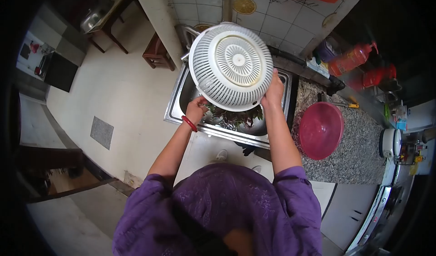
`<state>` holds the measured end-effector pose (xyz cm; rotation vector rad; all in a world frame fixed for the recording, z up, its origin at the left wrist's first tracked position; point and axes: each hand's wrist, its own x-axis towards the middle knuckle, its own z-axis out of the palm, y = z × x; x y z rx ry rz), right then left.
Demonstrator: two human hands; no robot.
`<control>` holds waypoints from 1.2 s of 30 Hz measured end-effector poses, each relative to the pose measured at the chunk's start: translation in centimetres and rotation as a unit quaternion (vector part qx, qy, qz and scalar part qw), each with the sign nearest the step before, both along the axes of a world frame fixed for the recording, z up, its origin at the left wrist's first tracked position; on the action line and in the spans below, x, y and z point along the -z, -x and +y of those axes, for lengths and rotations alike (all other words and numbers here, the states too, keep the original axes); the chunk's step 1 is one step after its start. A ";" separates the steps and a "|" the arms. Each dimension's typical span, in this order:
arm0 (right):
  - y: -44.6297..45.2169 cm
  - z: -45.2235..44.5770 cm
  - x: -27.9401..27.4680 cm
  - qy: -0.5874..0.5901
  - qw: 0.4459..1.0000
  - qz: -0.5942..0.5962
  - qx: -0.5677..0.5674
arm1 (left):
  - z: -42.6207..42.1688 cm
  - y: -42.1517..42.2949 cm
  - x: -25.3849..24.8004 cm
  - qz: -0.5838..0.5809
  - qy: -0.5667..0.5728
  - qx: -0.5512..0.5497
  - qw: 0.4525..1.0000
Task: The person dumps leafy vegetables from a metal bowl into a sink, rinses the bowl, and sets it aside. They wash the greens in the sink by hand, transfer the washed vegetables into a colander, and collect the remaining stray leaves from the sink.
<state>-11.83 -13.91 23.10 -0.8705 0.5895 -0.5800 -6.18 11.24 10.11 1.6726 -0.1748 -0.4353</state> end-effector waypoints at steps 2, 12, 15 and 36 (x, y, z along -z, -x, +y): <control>1.9 0.1 -1.9 -0.020 1.000 -0.018 0.003 | 0.2 0.9 -2.9 0.103 0.017 0.007 0.994; 17.8 -2.0 -10.0 0.551 0.811 0.119 -0.159 | -0.8 3.4 -2.2 -0.288 -0.316 0.070 0.901; 19.5 -0.4 -10.1 0.814 0.542 0.106 -0.179 | -2.9 4.4 -2.4 -0.135 -0.178 0.118 0.967; 29.5 -8.5 -3.3 0.696 0.562 0.443 0.058 | -18.4 17.2 -5.8 0.232 0.036 0.318 0.919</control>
